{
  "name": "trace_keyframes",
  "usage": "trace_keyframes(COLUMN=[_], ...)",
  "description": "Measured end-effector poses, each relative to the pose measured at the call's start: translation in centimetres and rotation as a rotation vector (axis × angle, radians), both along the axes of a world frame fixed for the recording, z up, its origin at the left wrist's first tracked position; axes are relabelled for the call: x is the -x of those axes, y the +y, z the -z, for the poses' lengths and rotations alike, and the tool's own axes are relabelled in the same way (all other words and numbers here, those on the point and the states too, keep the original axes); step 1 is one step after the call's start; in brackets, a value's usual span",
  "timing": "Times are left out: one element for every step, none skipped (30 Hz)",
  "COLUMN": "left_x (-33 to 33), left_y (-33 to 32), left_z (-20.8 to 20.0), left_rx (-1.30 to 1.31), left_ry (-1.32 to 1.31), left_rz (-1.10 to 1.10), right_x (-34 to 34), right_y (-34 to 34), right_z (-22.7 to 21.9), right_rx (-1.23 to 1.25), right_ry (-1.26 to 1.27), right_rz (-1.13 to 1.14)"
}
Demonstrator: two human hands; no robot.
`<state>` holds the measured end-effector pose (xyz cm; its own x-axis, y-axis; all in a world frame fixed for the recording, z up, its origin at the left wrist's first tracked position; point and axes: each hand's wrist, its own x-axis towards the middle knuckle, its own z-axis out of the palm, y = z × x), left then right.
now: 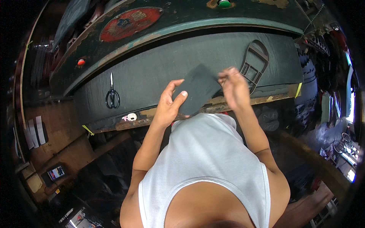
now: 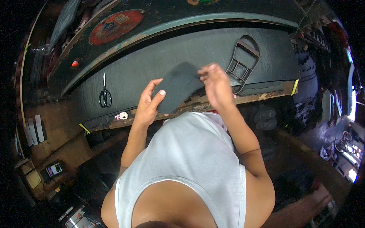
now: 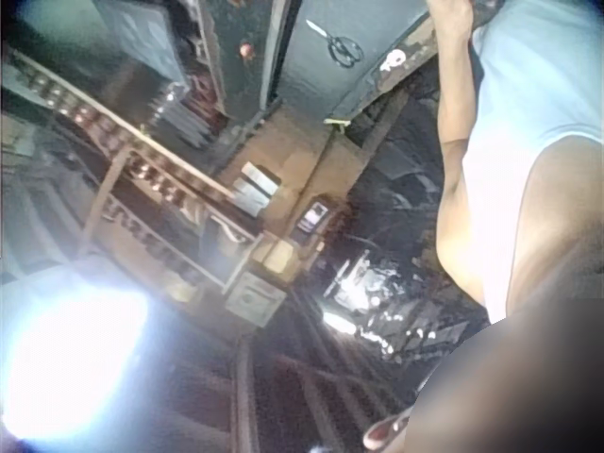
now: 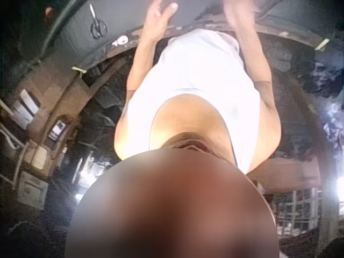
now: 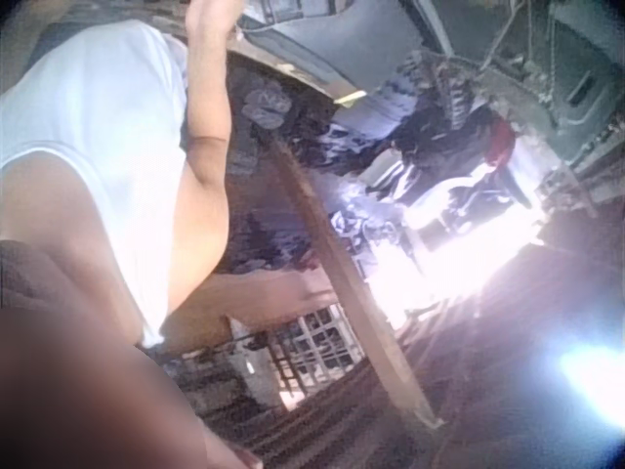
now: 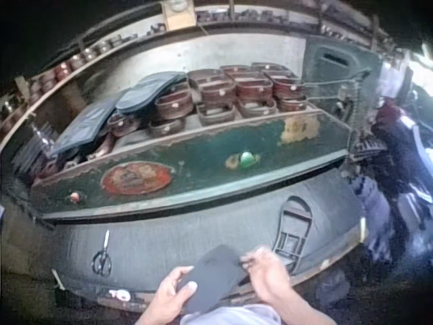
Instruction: The person retrieves a sheet of black rubber soles and a metal sandal frame from a workbench. They place the frame on the sole sheet, cut around it with scissors, and then fit the cut sole into the frame. This process is repeated for multiple units.
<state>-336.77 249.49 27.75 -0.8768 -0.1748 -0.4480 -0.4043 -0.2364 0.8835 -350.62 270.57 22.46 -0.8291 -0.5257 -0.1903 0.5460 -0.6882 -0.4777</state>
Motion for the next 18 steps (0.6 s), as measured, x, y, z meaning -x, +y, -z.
trace_keyframes(left_x=[-0.3, -0.6, -1.0, -1.2, -1.5, -1.8, -2.0, -2.0, -2.0, -1.9, -1.8, -1.8, -1.8, -1.9, -2.0, -2.2, -2.4, -2.6], left_y=[-0.1, -0.2, -0.2, -0.3, -0.3, -0.2, -0.1, 0.2, 0.4, 0.7, 0.9, 0.9, 1.0, 0.9, 0.7, 0.5, 0.2, -0.1], left_z=[-0.1, -0.2, 0.0, 0.2, 0.5, 0.8, 1.0, 1.2, 1.4, 1.6, 1.6, 1.6, 1.6, 1.6, 1.6, 1.6, 1.7, 1.9], left_rx=[0.011, 0.074, 0.145, 0.222, 0.225, 0.231, 0.241, 0.27, 0.305, 0.338, 0.306, 0.275, 0.246, 0.259, 0.273, 0.284, 0.244, 0.2], left_ry=[0.036, 0.024, 0.109, 0.148, 0.21, 0.218, 0.17, 0.226, 0.237, 0.25, 0.248, 0.244, 0.241, 0.242, 0.241, 0.251, 0.2, 0.166], left_rz=[0.011, 0.021, 0.044, 0.071, 0.064, 0.064, 0.055, 0.068, 0.068, 0.065, 0.072, 0.077, 0.082, 0.109, 0.138, 0.162, 0.135, 0.095], right_x=[0.8, 1.8, 2.7, 3.2, 3.1, 2.4, 1.4, 0.6, 0.0, -0.4, -1.0, -1.1, -1.1, -1.1, -0.7, -0.3, 0.0, 1.1], right_y=[0.4, 1.1, 1.9, 2.2, 2.3, 2.3, 2.1, 1.3, 0.6, -0.2, -0.8, -1.2, -1.6, -2.0, -2.0, -1.8, -1.7, -0.6], right_z=[-0.5, -1.2, -2.0, -2.8, -3.4, -4.0, -4.5, -4.6, -4.7, -4.6, -4.4, -4.1, -3.7, -3.4, -3.1, -2.8, -2.5, -2.6], right_rx=[0.076, 0.063, -0.052, -0.229, -0.391, -0.611, -0.824, -0.817, -0.91, -0.977, -1.004, -1.037, -1.044, -0.927, -0.796, -0.7, -0.189, 0.087], right_ry=[-0.105, 0.032, 0.051, 0.216, 0.444, 0.616, 0.794, 0.952, 1.163, 1.399, 1.462, 1.458, 1.481, 1.257, 1.03, 0.791, 0.359, 0.14], right_rz=[0.044, 0.185, 0.394, 0.446, 0.312, 0.214, 0.102, -0.01, -0.106, -0.151, -0.182, -0.193, -0.143, -0.19, -0.194, -0.243, -0.11, -0.058])
